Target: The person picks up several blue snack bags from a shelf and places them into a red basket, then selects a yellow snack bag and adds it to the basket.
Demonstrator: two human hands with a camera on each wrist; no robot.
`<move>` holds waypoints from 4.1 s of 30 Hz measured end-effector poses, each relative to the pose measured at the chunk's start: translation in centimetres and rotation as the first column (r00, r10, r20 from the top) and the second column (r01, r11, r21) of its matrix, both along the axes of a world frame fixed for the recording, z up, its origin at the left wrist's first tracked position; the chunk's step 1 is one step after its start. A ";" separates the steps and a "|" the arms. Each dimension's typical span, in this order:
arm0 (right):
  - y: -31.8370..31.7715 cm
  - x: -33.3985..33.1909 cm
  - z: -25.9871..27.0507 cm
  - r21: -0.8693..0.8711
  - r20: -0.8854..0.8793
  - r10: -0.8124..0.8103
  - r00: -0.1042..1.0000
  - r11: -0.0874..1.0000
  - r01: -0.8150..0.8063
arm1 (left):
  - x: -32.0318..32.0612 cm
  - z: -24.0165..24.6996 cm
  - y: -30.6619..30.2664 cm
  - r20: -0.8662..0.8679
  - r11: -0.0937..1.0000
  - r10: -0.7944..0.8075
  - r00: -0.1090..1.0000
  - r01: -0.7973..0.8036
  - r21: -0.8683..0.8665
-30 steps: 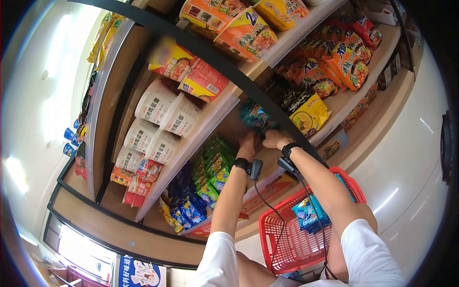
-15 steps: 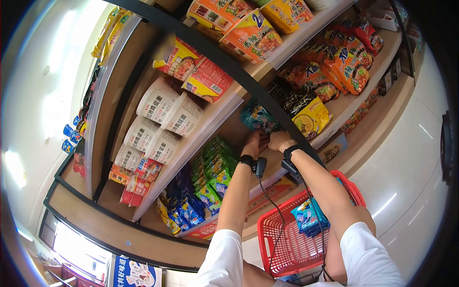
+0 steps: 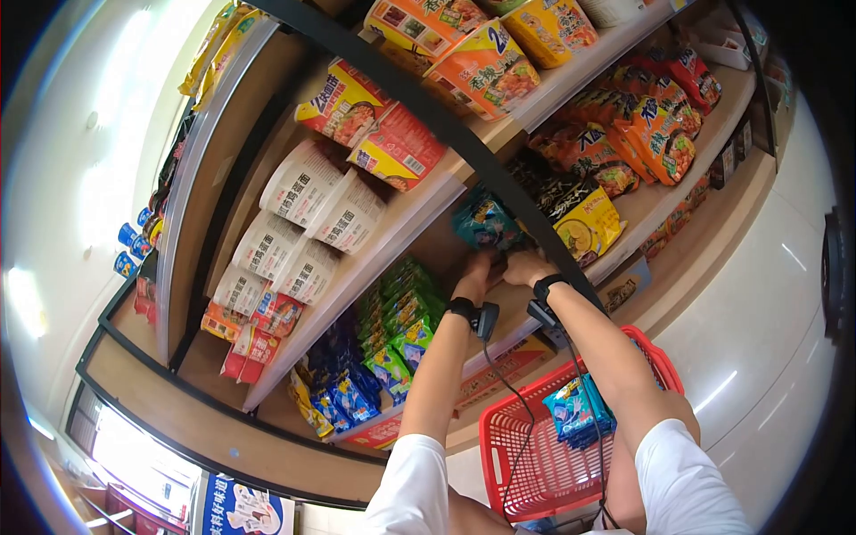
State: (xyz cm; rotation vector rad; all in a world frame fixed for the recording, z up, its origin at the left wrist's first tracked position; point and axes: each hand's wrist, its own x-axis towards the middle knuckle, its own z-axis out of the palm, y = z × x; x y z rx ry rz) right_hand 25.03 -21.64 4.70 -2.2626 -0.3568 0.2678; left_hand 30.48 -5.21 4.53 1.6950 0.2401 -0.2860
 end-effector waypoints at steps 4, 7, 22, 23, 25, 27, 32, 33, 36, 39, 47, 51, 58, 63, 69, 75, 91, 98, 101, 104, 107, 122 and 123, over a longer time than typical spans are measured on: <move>0.4 -0.8 0.4 -0.043 0.059 -0.113 0.992 0.992 0.116 | -1.2 0.9 0.9 0.002 0.999 -0.032 0.999 0.032 0.032; 0.9 0.0 0.0 -0.087 0.080 -0.094 0.992 0.991 0.101 | -2.0 1.4 1.2 0.032 0.999 -0.009 0.999 0.007 0.042; 0.4 -2.1 3.8 -0.041 0.380 0.233 0.895 0.971 -0.235 | -19.8 4.2 1.0 0.070 0.879 0.155 0.985 -0.106 -0.464; 0.0 -2.6 4.9 -0.057 0.328 0.320 0.889 0.946 -0.319 | -21.4 4.2 1.1 0.012 0.857 0.158 0.987 -0.130 -0.499; -0.2 -4.2 6.6 -0.070 0.236 0.501 0.833 0.864 -0.499 | -24.4 3.7 0.5 -0.089 0.846 0.189 0.978 -0.208 -0.491; -0.1 -7.8 8.2 -0.018 0.110 0.440 0.891 0.897 -0.441 | -26.6 1.1 0.4 -0.188 0.835 0.193 0.963 -0.262 -0.485; 1.0 -12.5 8.2 -0.105 0.046 0.573 0.818 0.817 -0.567 | -30.6 -6.8 -0.5 -0.362 0.850 0.158 0.919 -0.314 -0.424; 1.3 -13.1 7.8 -0.133 -0.017 0.595 0.804 0.795 -0.592 | -31.1 -8.6 -0.2 -0.393 0.862 0.168 0.904 -0.328 -0.387; 1.9 -14.6 5.3 -0.248 -0.111 0.609 0.785 0.748 -0.615 | -32.6 -11.7 0.2 -0.446 0.898 0.169 0.879 -0.324 -0.299; 0.6 -15.3 1.4 -0.315 -0.101 0.626 0.773 0.717 -0.621 | -33.5 -11.8 1.1 -0.412 0.950 0.097 0.906 -0.207 -0.233; -2.3 -17.6 -6.6 -0.310 -0.363 0.235 0.902 0.882 -0.355 | -33.0 -17.8 4.6 -0.495 0.968 0.065 0.866 -0.176 -0.180; -1.9 -18.8 -12.6 -0.308 -0.367 0.175 0.914 0.904 -0.296 | -31.3 -19.8 4.1 -0.575 0.963 0.034 0.817 -0.180 -0.199; -1.1 -18.9 -16.4 -0.342 -0.420 0.108 0.901 0.901 -0.268 | -30.6 -21.2 4.4 -0.575 0.969 -0.061 0.816 -0.090 -0.230; -0.9 -19.6 -17.3 -0.375 -0.462 0.071 0.884 0.888 -0.267 | -30.7 -21.8 4.3 -0.581 0.974 -0.084 0.809 -0.056 -0.219; -0.5 -20.0 -16.4 -0.323 -0.453 0.089 0.887 0.911 -0.256 | -30.4 -22.5 4.4 -0.574 0.973 -0.044 0.818 -0.095 -0.210; -0.7 -19.5 -16.1 -0.256 -0.475 0.122 0.872 0.928 -0.269 | -30.5 -27.0 4.1 -0.333 0.961 -0.235 0.913 0.167 -0.220; -0.2 -21.9 -6.0 0.234 0.026 -0.074 0.997 0.970 0.066 | -33.5 -6.7 2.2 0.637 0.936 -0.221 0.738 -0.022 0.351; 0.9 -18.4 0.2 0.451 0.376 -0.182 0.909 0.892 -0.008 | -26.2 -0.2 2.6 0.731 0.991 0.124 0.671 -0.123 -0.055; 1.7 -15.4 2.3 0.500 0.339 -0.209 0.917 0.866 0.013 | -21.1 1.0 2.3 0.756 0.975 0.211 0.620 -0.185 -0.120; 2.6 -11.5 2.4 0.482 0.348 -0.272 0.897 0.873 0.078 | -16.1 0.4 1.9 0.815 0.941 0.223 0.534 -0.337 -0.037; 3.4 -7.1 0.9 0.424 0.427 -0.343 0.837 0.893 0.150 | -11.1 -0.4 1.1 0.828 0.885 0.256 0.499 -0.466 0.007; 5.8 -0.5 -2.0 0.196 0.624 -0.404 0.669 0.909 0.367 | -1.8 -2.8 -0.1 0.744 0.939 0.181 0.643 -0.337 0.063; 5.9 -0.9 -1.6 0.161 0.599 -0.396 0.696 0.911 0.380 | -2.4 -2.8 0.0 0.726 0.941 0.196 0.659 -0.336 0.050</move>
